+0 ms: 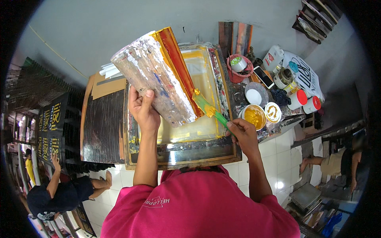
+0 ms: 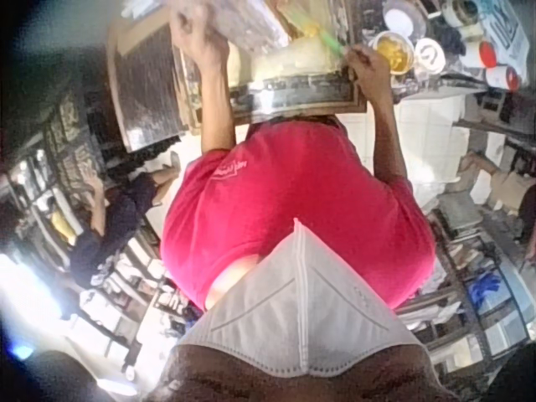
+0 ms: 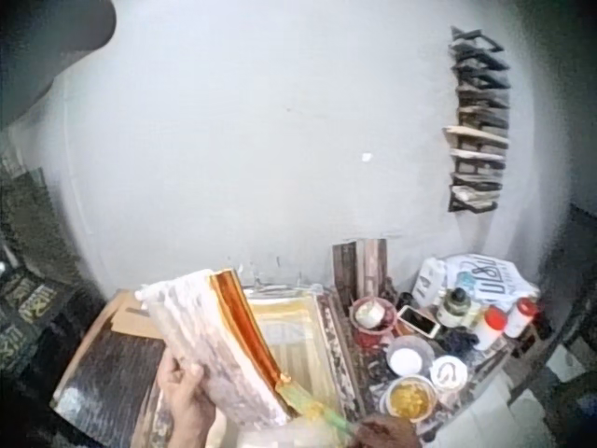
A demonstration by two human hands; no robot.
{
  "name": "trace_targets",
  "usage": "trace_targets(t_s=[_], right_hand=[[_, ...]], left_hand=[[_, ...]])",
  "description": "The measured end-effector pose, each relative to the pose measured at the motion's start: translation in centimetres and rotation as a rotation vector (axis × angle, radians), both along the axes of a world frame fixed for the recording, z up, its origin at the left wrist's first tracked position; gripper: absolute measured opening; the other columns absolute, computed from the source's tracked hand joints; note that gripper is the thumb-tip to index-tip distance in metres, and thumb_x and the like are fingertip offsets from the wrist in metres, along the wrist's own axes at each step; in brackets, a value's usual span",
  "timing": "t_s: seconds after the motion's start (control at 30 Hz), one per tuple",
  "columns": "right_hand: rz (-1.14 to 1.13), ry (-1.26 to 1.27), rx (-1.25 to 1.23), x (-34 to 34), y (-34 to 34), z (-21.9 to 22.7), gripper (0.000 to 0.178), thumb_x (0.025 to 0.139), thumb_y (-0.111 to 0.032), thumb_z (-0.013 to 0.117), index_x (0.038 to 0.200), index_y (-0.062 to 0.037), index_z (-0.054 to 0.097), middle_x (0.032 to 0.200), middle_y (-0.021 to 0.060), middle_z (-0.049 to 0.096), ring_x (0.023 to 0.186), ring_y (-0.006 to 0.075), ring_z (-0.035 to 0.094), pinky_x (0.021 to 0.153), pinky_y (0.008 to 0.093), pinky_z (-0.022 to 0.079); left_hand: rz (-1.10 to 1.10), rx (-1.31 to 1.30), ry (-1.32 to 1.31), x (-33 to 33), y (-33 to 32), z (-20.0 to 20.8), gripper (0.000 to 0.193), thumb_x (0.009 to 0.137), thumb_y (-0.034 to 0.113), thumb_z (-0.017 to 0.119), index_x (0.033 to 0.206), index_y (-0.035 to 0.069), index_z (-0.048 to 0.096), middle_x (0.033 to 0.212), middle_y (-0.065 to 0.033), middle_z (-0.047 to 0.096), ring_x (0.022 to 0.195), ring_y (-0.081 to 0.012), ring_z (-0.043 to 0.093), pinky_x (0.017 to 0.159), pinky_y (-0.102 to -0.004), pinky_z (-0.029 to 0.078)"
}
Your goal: The person applies gold ink to a bag using a screen printing frame and a squeegee, then uses a small spatula to transfer ink back from the squeegee to the screen or a container.
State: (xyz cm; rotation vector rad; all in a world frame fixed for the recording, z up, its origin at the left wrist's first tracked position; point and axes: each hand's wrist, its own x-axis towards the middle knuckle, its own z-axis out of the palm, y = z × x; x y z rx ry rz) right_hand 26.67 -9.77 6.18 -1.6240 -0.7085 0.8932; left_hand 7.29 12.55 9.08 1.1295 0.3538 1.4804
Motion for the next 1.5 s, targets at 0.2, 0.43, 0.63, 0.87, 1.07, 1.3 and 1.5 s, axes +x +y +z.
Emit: trace_targets(t_s=[0.2,0.43,0.63,0.87,1.07,1.3,1.5], right_hand=[[-0.091,0.217,0.064,0.5,-0.3,0.9,0.018,0.093,-0.018,0.065,0.099,-0.0012,0.066,0.074,0.0049,0.067,0.053,0.0061,0.052,0.048,0.0217,0.040],[-0.461,-0.283,-0.036,5.6,-9.4,-1.6,0.018,0.090,-0.008,0.066,0.105,0.0002,0.064,0.079,0.0046,0.066,0.067,0.0094,0.058,0.062,0.0243,0.045],[-0.621,-0.832,-0.294,6.0,-14.8,-4.2,0.018,0.088,-0.009,0.067,0.104,-0.0035,0.066,0.087,0.0096,0.068,0.073,0.0192,0.063,0.067,0.0325,0.050],[-0.467,-0.959,-0.556,6.5,-15.2,-5.8,0.018,0.087,-0.011,0.065,0.104,-0.0060,0.066,0.093,0.0168,0.068,0.072,0.0298,0.065,0.070,0.0383,0.052],[-0.573,-0.295,-0.377,7.2,-15.6,-5.7,0.018,0.087,-0.012,0.068,0.103,-0.0040,0.067,0.082,0.0104,0.070,0.069,0.0162,0.065,0.060,0.0284,0.049],[-0.476,0.066,0.100,5.1,-11.2,-4.4,0.020,0.087,-0.009,0.068,0.105,-0.0001,0.066,0.090,0.0095,0.071,0.070,0.0142,0.065,0.061,0.0275,0.051],[-0.241,0.134,0.413,1.0,-2.5,-4.3,0.032,0.084,0.005,0.066,0.115,-0.0010,0.060,0.103,0.0104,0.069,0.086,0.0154,0.065,0.071,0.0297,0.054]], left_hand=[[-0.009,0.009,0.034,0.1,-0.7,0.1,0.041,0.088,0.013,0.068,0.123,-0.004,0.053,0.115,-0.0106,0.064,0.105,-0.0179,0.061,0.095,-0.0324,0.045],[0.109,0.008,0.025,-2.4,0.8,0.1,0.031,0.094,0.011,0.061,0.122,-0.001,0.054,0.114,-0.0096,0.063,0.104,-0.0173,0.059,0.094,-0.0333,0.046],[0.082,-0.062,-0.073,-3.1,1.9,0.7,0.030,0.097,0.013,0.056,0.125,0.001,0.051,0.118,-0.0109,0.062,0.108,-0.0188,0.059,0.096,-0.0358,0.047],[0.046,-0.147,-0.081,-2.0,1.8,0.4,0.030,0.097,0.011,0.057,0.123,-0.001,0.051,0.115,-0.0120,0.063,0.105,-0.0179,0.062,0.093,-0.0339,0.050],[-0.098,-0.321,-0.070,-1.8,2.8,-2.0,0.031,0.098,0.013,0.054,0.126,-0.001,0.050,0.118,-0.0133,0.063,0.108,-0.0203,0.063,0.096,-0.0353,0.050],[-0.315,-0.614,-0.085,0.5,3.2,-6.1,0.048,0.097,0.021,0.056,0.138,-0.002,0.045,0.131,-0.0138,0.058,0.122,-0.0273,0.055,0.109,-0.0414,0.040],[-0.424,-0.721,-0.132,2.8,2.4,-6.1,0.042,0.098,0.028,0.056,0.129,0.000,0.053,0.118,-0.0150,0.065,0.106,-0.0274,0.064,0.098,-0.0412,0.049]])
